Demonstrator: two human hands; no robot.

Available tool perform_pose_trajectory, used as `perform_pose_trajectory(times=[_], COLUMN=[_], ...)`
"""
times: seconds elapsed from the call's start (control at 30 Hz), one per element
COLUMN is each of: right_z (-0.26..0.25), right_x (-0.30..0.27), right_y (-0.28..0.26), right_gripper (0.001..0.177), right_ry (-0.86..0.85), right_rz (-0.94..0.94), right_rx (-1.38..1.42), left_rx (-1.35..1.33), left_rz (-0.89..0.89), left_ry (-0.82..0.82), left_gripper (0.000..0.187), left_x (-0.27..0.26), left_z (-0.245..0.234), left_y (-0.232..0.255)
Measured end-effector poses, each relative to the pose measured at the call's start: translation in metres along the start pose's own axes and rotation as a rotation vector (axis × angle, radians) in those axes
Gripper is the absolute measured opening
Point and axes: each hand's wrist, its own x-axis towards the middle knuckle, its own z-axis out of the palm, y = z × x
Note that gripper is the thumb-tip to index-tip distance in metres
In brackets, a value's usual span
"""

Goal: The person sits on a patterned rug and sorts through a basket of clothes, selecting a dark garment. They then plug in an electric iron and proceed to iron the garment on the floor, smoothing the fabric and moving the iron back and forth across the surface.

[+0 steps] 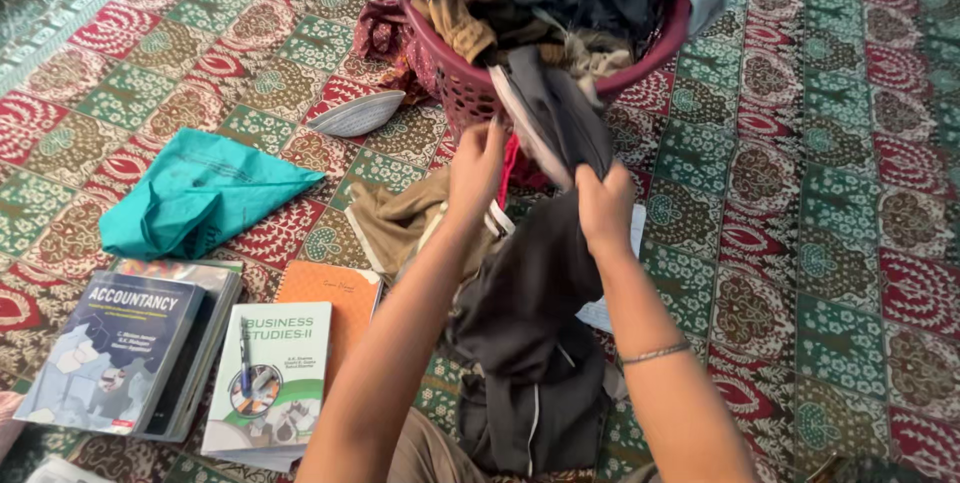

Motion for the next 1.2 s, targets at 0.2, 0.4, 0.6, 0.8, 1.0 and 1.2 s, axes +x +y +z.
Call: perform_pose_trajectory(times=[0.2,0.4,0.6,0.8,1.0,1.2], right_z=[-0.028,-0.055,-0.081,-0.125,-0.126,-0.100], right_x=[-0.046,-0.076,-0.136,-0.246,-0.303,-0.342], right_y=[-0.013,-0.022,-0.017,0.062,0.151,0.186], right_gripper=[0.028,0.024,0.026,0.024,0.028,0.029], right_ry=[-0.096,-0.144,-0.244,-0.484,-0.567,-0.642], right_rz=[-0.255,-0.219,-0.267,-0.339,-0.081,0.152], right_rx=[-0.402,-0.582,-0.618,-0.500,-0.520,-0.470], left_rx=[0.132,-0.172,-0.520,-0.212,-0.181,0.138], left_rz=[-0.366,-0.577,-0.663,-0.347,-0.090,-0.273], left_ry=[-0.098,-0.193,-0.124,-0.172,-0.416,-0.362], left_gripper=[0.087,0.075,0.068,0.071,0.070,0.051], left_x=[0.073,0.081,0.091,0.142,0.033,-0.067], left_z=[0.055,0.064,0.072,0.054,0.043,-0.010], left_y=[-0.065,-0.079,-0.087,-0.111,-0.087,-0.060])
